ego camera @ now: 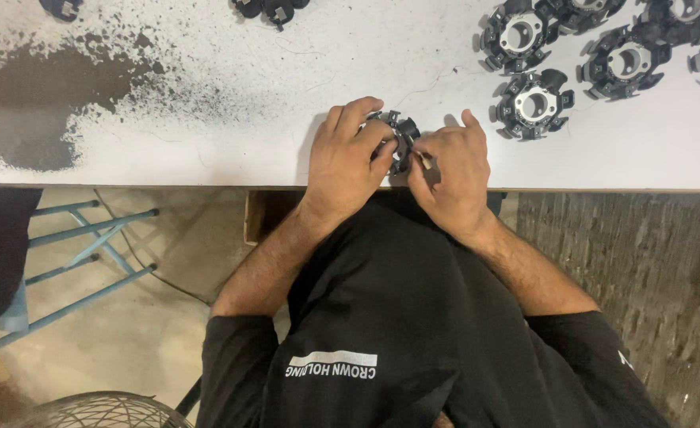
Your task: The person sits at a workbench and assembles small black plastic wheel-like components by hand, fitting small inner parts into the hub of each housing and pressing them together. Finished assemblies are placed in a growing pile on the table, and the person repeatedly picks up the next unassembled housing to continue.
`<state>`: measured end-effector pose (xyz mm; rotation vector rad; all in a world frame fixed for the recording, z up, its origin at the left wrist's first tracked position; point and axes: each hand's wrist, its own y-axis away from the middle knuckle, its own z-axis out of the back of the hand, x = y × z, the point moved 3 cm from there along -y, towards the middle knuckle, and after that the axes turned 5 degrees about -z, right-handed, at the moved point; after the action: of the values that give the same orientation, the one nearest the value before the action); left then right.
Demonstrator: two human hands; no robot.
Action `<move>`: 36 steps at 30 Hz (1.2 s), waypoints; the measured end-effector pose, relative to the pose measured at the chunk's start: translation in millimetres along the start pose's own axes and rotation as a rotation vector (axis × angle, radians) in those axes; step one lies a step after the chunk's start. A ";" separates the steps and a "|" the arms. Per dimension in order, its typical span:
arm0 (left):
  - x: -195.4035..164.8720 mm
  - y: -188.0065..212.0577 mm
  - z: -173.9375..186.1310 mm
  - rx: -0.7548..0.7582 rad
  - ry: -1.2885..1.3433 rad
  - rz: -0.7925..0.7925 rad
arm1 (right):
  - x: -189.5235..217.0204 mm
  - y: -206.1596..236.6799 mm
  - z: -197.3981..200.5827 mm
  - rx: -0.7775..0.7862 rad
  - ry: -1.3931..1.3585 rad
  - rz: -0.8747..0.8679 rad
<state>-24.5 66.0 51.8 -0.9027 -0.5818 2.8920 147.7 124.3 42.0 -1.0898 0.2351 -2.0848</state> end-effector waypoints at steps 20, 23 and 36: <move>3.4 -2.5 -16.2 -0.055 0.105 0.016 | 1.5 -8.9 2.8 0.060 0.014 -0.038; 3.3 -0.8 -21.2 -0.101 0.047 0.006 | 1.3 -8.5 3.3 0.052 0.009 -0.035; 1.8 4.3 -28.1 -0.159 0.003 -0.017 | 9.3 -9.3 4.3 0.042 0.057 0.031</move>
<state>-10.1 71.7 28.0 -0.9153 -0.8245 2.8611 142.7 125.0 55.0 -0.9973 0.2341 -2.0853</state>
